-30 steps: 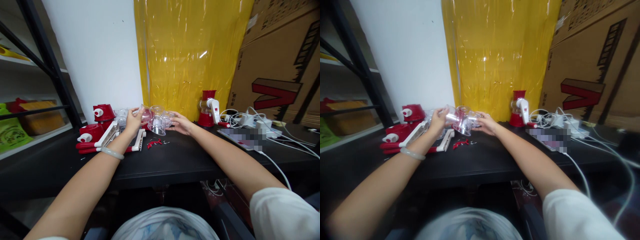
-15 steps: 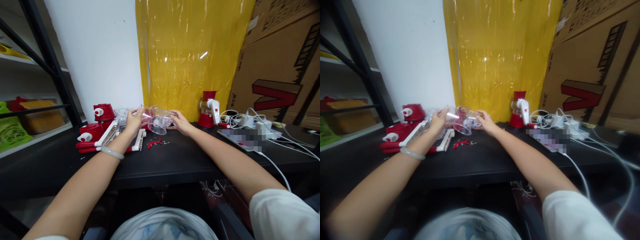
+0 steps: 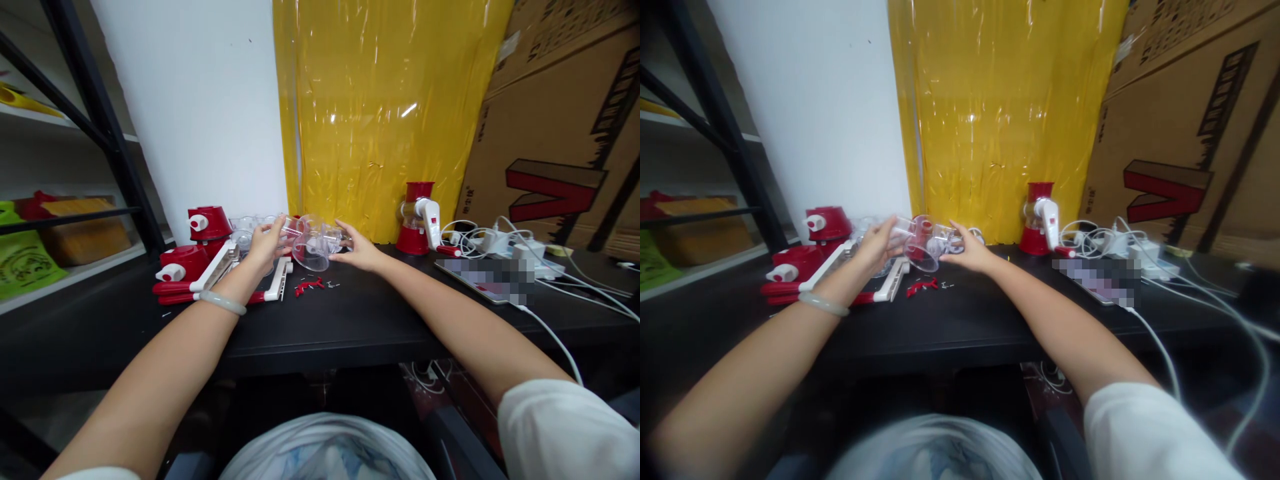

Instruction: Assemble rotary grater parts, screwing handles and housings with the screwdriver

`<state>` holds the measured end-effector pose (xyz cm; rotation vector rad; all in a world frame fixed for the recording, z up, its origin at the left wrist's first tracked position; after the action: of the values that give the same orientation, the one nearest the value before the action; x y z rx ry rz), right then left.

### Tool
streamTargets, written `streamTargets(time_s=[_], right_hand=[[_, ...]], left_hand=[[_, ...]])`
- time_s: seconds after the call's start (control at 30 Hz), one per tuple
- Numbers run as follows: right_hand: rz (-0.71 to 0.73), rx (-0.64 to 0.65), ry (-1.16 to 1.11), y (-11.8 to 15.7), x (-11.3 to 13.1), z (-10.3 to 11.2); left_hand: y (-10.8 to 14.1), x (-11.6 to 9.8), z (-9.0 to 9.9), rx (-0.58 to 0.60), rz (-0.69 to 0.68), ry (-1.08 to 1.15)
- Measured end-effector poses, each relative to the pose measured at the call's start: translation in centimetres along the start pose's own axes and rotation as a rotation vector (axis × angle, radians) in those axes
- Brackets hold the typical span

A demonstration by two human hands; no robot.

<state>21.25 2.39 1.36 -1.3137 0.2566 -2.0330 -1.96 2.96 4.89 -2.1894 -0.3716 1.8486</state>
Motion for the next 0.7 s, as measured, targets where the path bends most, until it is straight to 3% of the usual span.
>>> streamTargets(time_s=[0.1, 0.33, 0.7], right_hand=[[0.049, 0.002, 0.085, -0.2, -0.1, -0.1], [0.058, -0.058, 0.286, -0.3, 0.1, 0.2], [0.082, -0.025, 0.551, 0.3, 1.2, 0.7]], left_hand=[[0.1, 0.1, 0.1, -0.025, 0.083, 0.006], [0.5, -0.1, -0.1, -0.013, 0.119, -0.008], [0.2, 0.1, 0.0, 0.012, 0.086, -0.006]])
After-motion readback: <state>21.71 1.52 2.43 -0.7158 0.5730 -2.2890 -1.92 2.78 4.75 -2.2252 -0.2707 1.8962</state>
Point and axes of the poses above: each hand's wrist, its own y-axis away from the middle knuckle, its own z-axis out of the back of the hand, x = y × z, the point moved 4 cm from there along -y, towards the middle knuckle, and after that the axes turned 8 degrees about x, right-handed, at the moved point
